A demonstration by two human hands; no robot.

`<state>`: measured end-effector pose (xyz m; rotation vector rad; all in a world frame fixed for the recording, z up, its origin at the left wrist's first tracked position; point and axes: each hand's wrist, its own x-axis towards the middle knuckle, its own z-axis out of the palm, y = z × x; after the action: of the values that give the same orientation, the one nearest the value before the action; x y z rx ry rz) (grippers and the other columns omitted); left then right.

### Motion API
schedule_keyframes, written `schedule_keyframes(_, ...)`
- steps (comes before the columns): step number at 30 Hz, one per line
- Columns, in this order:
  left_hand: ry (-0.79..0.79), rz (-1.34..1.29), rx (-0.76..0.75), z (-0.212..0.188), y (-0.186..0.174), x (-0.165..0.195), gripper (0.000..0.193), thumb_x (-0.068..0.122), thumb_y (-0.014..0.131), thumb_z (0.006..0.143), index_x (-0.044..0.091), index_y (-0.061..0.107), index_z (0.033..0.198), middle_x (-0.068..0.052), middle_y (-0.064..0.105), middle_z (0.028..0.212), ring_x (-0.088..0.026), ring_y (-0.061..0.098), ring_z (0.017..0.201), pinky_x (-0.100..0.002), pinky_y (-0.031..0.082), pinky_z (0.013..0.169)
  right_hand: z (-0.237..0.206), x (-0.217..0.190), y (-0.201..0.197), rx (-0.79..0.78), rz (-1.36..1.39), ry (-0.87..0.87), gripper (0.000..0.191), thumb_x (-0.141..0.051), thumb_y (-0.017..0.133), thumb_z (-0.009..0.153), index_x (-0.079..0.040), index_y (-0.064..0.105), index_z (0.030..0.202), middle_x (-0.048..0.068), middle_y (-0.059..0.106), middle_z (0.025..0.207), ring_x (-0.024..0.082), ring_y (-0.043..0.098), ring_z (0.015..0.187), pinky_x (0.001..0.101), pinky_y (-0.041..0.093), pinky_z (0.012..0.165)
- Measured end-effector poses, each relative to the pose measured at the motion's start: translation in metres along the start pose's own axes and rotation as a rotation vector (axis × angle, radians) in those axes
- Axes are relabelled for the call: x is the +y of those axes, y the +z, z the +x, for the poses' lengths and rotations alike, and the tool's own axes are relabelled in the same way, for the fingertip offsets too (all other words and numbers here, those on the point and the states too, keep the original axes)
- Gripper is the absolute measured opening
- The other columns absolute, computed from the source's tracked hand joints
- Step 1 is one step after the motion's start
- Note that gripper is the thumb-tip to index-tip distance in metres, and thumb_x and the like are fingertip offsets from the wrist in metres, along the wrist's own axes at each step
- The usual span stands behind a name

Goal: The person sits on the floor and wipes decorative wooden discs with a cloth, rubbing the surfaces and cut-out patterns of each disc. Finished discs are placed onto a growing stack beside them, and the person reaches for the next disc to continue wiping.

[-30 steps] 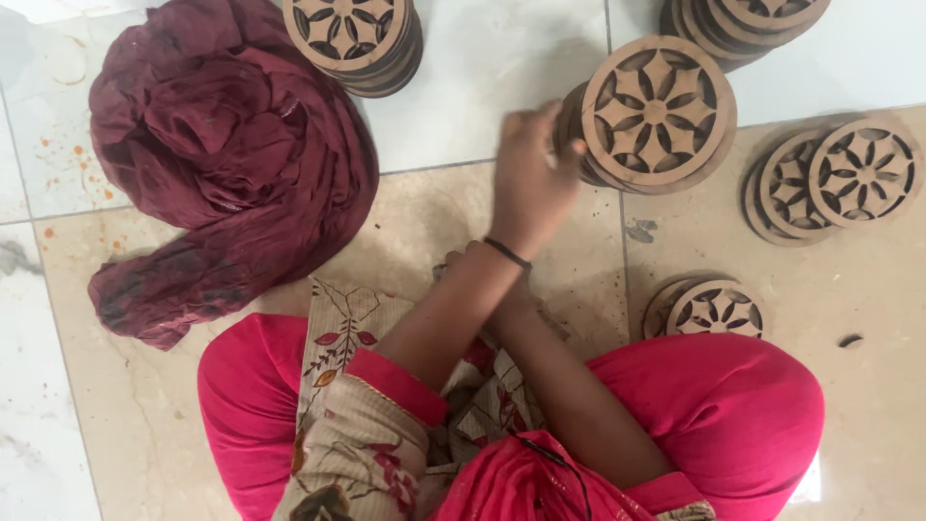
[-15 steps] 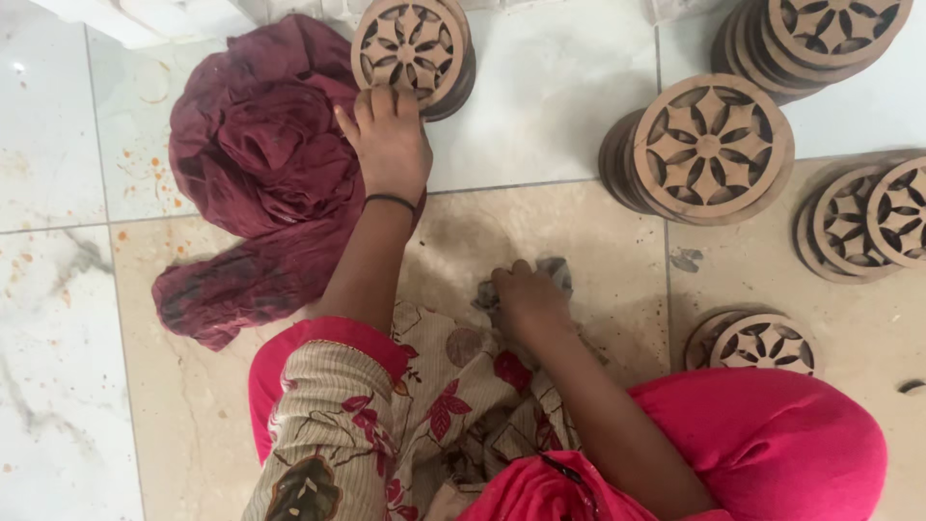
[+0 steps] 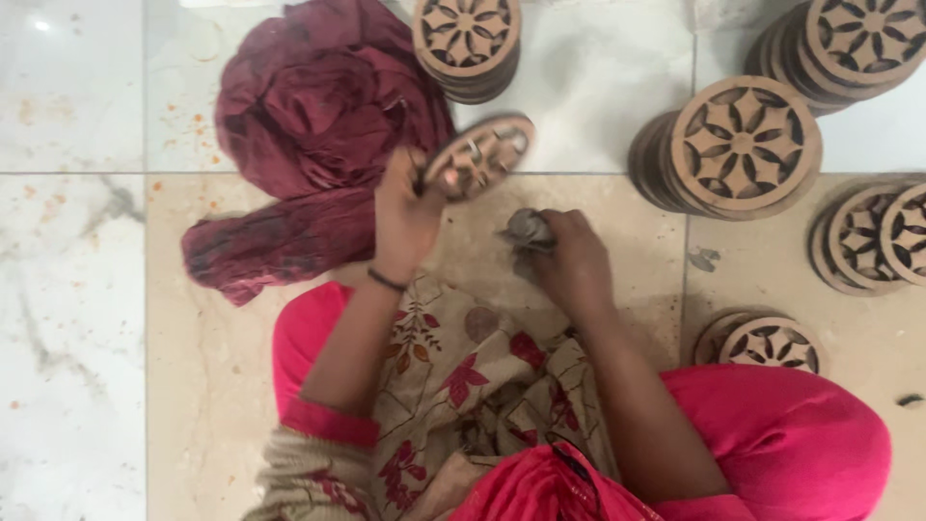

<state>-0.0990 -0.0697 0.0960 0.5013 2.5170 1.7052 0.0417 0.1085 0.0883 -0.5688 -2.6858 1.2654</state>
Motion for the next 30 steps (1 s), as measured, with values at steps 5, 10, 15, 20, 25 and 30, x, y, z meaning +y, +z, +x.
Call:
schedule_keyframes(5,-0.241,-0.372,-0.01,-0.065,0.007,0.003,0.019,0.015,0.068,0.099,0.007,0.059,0.114,0.004,0.065,0.089,-0.006,0.058,0.076,-0.021,0.049,0.064,-0.007,-0.006,-0.019,0.299,-0.069,-0.235,0.045,-0.01,0.086,0.081,-0.004,0.067,0.121,0.017,0.064,0.117,0.041,0.066,0.103,0.0466,0.054,0.086)
schedule_keyframes(10,-0.552,-0.605,0.021,-0.074,0.036,-0.035,0.019,0.013,0.068,0.094,0.01,0.066,0.113,0.004,0.062,0.082,-0.007,0.052,0.064,-0.021,0.042,0.054,-0.013,-0.005,-0.03,0.309,-0.007,-0.26,0.049,-0.006,0.085,0.08,-0.003,0.067,0.126,0.019,0.063,0.123,0.039,0.067,0.108,0.0439,0.057,0.089)
schedule_keyframes(15,-0.176,-0.183,-0.088,-0.066,0.074,-0.051,0.015,0.009,0.077,0.093,0.006,0.062,0.095,0.002,0.061,0.082,-0.006,0.055,0.075,-0.024,0.049,0.066,-0.017,0.006,-0.03,0.309,0.004,-0.288,0.051,-0.007,0.088,0.079,-0.002,0.066,0.125,0.021,0.061,0.123,0.04,0.066,0.109,0.0449,0.056,0.092)
schedule_keyframes(20,-0.364,-0.196,-0.14,-0.078,0.084,-0.024,0.024,0.009,0.082,0.086,0.005,0.058,0.083,-0.001,0.055,0.073,-0.006,0.049,0.071,-0.027,0.048,0.062,-0.017,0.016,-0.03,0.319,-0.063,-0.233,0.046,-0.002,0.083,0.1,0.003,0.055,0.135,0.022,0.058,0.131,0.037,0.063,0.123,0.0427,0.053,0.105)
schedule_keyframes(25,-0.404,-0.145,-0.169,-0.075,0.086,0.004,0.022,0.007,0.081,0.082,0.007,0.059,0.084,-0.003,0.061,0.071,-0.008,0.057,0.068,-0.03,0.052,0.061,-0.022,0.019,-0.035,0.427,-0.124,-0.293,0.063,0.007,0.074,0.084,0.016,0.043,0.137,0.032,0.048,0.13,0.047,0.055,0.122,0.0526,0.05,0.101)
schedule_keyframes(30,-0.302,-0.125,-0.288,-0.076,0.087,0.018,0.017,0.007,0.079,0.083,0.007,0.064,0.091,-0.007,0.071,0.078,-0.012,0.068,0.07,-0.032,0.057,0.067,-0.028,0.018,-0.027,0.221,-0.2,-0.314,0.038,0.002,0.08,0.09,0.001,0.064,0.125,0.025,0.058,0.129,0.042,0.066,0.112,0.0439,0.06,0.086)
